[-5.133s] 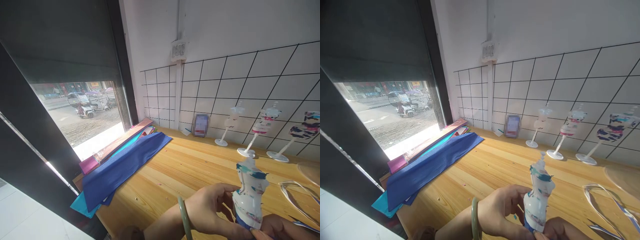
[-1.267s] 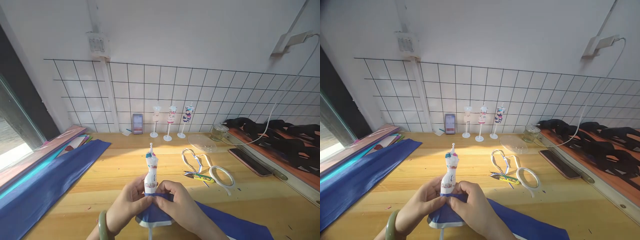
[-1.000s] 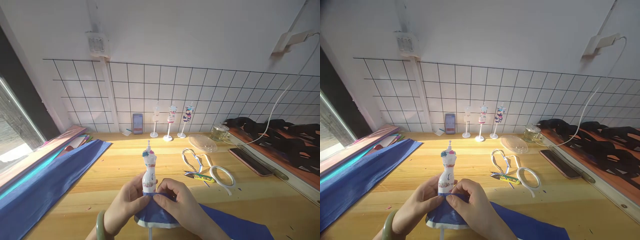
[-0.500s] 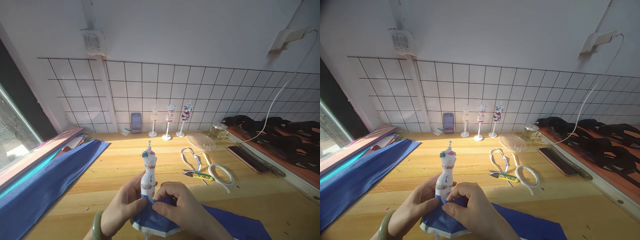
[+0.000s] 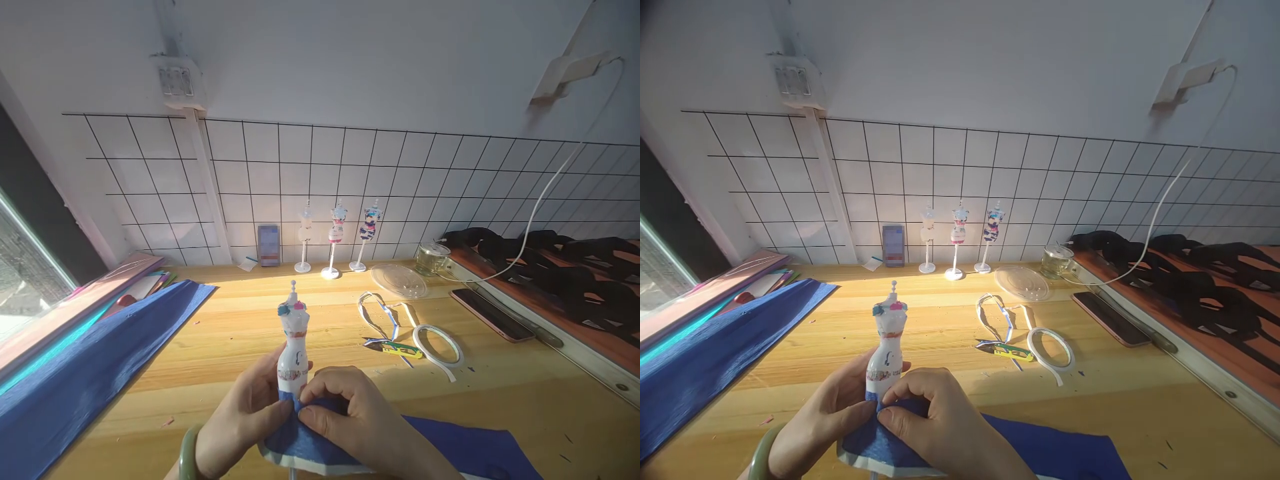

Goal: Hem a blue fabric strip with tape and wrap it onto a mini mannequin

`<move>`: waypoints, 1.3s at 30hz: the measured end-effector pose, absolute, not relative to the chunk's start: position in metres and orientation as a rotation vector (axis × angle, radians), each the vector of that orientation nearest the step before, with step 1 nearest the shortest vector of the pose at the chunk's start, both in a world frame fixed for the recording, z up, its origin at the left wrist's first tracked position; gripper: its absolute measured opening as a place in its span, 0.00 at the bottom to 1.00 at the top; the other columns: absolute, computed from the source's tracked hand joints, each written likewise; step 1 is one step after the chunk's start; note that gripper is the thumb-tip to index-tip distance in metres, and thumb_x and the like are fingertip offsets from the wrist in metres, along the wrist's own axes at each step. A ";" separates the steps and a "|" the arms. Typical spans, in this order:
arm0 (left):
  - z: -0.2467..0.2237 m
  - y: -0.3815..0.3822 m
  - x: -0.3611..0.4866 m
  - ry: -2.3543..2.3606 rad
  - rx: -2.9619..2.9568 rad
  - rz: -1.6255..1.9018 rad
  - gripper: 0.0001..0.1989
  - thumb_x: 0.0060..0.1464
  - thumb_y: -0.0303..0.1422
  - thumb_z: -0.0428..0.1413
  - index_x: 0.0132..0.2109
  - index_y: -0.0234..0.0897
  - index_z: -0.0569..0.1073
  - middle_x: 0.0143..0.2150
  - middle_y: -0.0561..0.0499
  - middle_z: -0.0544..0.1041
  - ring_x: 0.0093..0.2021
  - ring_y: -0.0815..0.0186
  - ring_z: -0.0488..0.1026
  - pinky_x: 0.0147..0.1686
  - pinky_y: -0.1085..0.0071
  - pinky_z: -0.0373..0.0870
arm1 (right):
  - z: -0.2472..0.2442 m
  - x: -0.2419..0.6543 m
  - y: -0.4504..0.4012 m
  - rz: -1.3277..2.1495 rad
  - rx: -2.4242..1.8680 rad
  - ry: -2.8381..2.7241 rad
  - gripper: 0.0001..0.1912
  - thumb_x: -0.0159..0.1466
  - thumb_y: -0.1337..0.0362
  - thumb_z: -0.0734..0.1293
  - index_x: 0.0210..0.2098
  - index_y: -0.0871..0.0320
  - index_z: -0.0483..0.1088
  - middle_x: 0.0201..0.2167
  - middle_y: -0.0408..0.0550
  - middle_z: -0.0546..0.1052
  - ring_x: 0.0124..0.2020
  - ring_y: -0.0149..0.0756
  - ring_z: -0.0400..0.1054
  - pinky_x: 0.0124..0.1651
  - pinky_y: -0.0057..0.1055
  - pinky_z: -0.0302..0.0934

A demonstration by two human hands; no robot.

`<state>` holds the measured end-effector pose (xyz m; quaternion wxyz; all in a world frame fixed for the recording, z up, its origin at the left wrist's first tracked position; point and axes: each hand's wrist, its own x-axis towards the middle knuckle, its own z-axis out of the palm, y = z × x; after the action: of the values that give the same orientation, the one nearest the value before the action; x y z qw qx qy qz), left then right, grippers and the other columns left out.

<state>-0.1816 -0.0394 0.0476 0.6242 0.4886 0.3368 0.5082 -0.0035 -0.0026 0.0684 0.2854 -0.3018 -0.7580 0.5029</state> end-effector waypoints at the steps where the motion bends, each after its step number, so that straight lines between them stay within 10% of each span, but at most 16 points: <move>1: 0.049 -0.040 -0.181 0.780 1.127 1.165 0.25 0.46 0.34 0.60 0.53 0.42 0.68 0.46 0.45 0.74 0.46 0.55 0.69 0.50 0.59 0.62 | 0.068 -0.004 -0.003 1.339 -0.808 -2.028 0.06 0.57 0.64 0.66 0.31 0.58 0.75 0.28 0.44 0.76 0.31 0.32 0.67 0.35 0.27 0.59; 39: 0.059 -0.042 -0.174 0.836 1.163 1.149 0.22 0.50 0.35 0.58 0.53 0.40 0.69 0.46 0.45 0.74 0.47 0.56 0.69 0.47 0.62 0.64 | 0.064 -0.010 -0.004 1.435 -0.812 -1.858 0.04 0.54 0.69 0.65 0.25 0.57 0.65 0.25 0.40 0.73 0.28 0.30 0.66 0.32 0.25 0.59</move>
<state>-0.1737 -0.0424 0.0586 0.6072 0.5033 0.3615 0.4973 -0.0103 -0.0041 0.0642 0.3230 -0.3093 -0.7078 0.5469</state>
